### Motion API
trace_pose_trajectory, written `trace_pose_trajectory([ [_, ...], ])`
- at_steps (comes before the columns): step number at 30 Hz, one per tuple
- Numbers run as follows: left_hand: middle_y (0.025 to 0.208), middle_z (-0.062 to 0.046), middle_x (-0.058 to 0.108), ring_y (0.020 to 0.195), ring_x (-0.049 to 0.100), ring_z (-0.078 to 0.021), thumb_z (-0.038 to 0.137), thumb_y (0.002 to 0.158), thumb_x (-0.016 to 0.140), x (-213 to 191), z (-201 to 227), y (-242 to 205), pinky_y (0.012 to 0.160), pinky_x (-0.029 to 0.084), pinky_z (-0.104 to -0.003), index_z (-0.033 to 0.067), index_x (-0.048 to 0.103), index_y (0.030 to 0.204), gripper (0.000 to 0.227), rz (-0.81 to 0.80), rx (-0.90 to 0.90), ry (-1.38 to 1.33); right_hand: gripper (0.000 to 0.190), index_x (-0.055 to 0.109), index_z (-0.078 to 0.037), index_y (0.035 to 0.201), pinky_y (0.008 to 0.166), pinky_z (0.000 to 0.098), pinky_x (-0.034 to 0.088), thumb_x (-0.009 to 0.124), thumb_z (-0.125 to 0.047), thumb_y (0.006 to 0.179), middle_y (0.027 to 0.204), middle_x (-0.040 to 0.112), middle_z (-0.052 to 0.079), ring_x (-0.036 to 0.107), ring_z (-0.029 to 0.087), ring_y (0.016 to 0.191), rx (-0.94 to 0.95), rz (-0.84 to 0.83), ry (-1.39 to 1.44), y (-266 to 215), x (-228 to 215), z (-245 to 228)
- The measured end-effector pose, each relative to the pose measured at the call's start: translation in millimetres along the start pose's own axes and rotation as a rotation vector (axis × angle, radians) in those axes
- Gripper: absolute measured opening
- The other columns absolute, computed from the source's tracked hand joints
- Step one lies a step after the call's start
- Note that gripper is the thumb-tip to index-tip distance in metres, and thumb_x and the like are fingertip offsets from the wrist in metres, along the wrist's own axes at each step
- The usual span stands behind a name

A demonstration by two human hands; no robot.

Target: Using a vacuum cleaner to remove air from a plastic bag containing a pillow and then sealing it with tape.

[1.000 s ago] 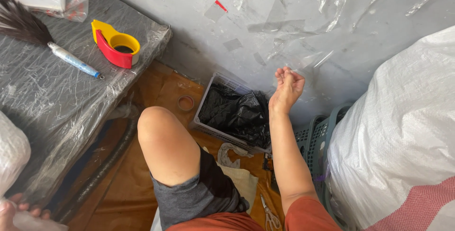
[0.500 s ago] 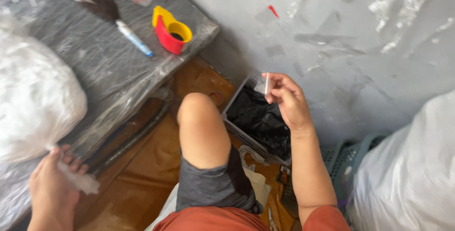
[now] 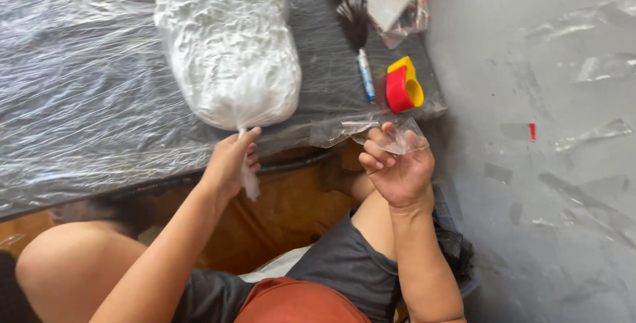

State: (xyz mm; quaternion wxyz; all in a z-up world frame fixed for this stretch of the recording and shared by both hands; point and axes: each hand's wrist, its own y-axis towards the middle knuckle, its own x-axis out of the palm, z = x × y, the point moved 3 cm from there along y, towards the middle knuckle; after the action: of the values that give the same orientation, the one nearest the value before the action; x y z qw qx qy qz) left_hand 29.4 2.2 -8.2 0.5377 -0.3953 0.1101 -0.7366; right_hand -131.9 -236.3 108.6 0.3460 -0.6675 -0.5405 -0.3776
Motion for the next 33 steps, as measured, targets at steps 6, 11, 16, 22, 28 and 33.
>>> trace_pose_trajectory([
  [6,0.077,-0.007,0.055,0.050,0.046,-0.0084,0.048,0.093,0.071,17.6,17.3,-20.5,0.041,0.038,-0.024,0.0000,0.050,0.103,0.053,-0.066,-0.012,0.045,0.031,0.069,-0.002,0.115,0.065,0.0263,0.037,0.062,-0.023,0.092,0.075,0.039,-0.004,0.040,0.009,0.061,0.049,0.208,0.212,30.7,-11.8,62.1],
  [11,0.096,-0.017,0.073,0.052,0.050,-0.0079,0.049,0.087,0.078,19.9,8.4,-13.3,0.043,0.042,-0.023,-0.0001,0.049,0.107,0.060,-0.134,-0.029,0.025,0.032,0.070,-0.001,0.112,0.065,0.0254,0.038,0.061,-0.024,0.093,0.072,0.037,-0.005,0.040,0.008,0.061,0.071,0.341,0.220,37.2,-24.8,78.9],
  [16,0.083,-0.007,0.067,0.049,0.048,-0.0119,0.009,0.080,0.086,15.4,-8.8,-0.2,0.043,0.039,-0.026,0.0104,0.045,0.097,0.044,-0.130,-0.009,-0.032,0.035,0.066,0.002,0.121,0.066,0.0278,0.041,0.055,-0.021,0.097,0.073,0.041,-0.002,0.045,0.011,0.064,0.033,0.420,0.201,37.2,-25.9,71.5],
  [22,0.085,-0.004,0.070,0.050,0.050,-0.0094,0.009,0.078,0.086,14.2,-14.3,4.1,0.045,0.041,-0.025,0.0137,0.047,0.098,0.045,-0.072,0.023,0.040,0.029,0.065,0.002,0.121,0.071,0.0268,0.045,0.057,-0.006,0.094,0.091,0.054,0.002,0.056,0.012,0.077,0.091,0.593,-0.127,19.3,-33.6,20.3],
  [28,0.085,-0.004,0.071,0.053,0.052,-0.0093,0.009,0.077,0.084,20.9,-6.0,-6.1,0.046,0.042,-0.023,0.0147,0.047,0.100,0.044,-0.052,0.041,0.094,0.024,0.072,0.001,0.116,0.073,0.0258,0.048,0.061,-0.001,0.095,0.093,0.069,0.009,0.061,0.013,0.082,-0.039,0.659,-0.268,1.9,-45.8,-22.0],
  [33,0.085,-0.003,0.070,0.056,0.056,-0.0093,0.009,0.077,0.086,19.7,-10.7,-3.6,0.047,0.042,-0.022,0.0140,0.048,0.100,0.045,-0.036,0.063,0.110,0.017,0.074,-0.001,0.107,0.069,0.0241,0.045,0.063,0.000,0.095,0.090,0.069,0.008,0.059,0.013,0.078,-0.117,0.702,-0.208,-7.7,-47.9,-41.9],
])
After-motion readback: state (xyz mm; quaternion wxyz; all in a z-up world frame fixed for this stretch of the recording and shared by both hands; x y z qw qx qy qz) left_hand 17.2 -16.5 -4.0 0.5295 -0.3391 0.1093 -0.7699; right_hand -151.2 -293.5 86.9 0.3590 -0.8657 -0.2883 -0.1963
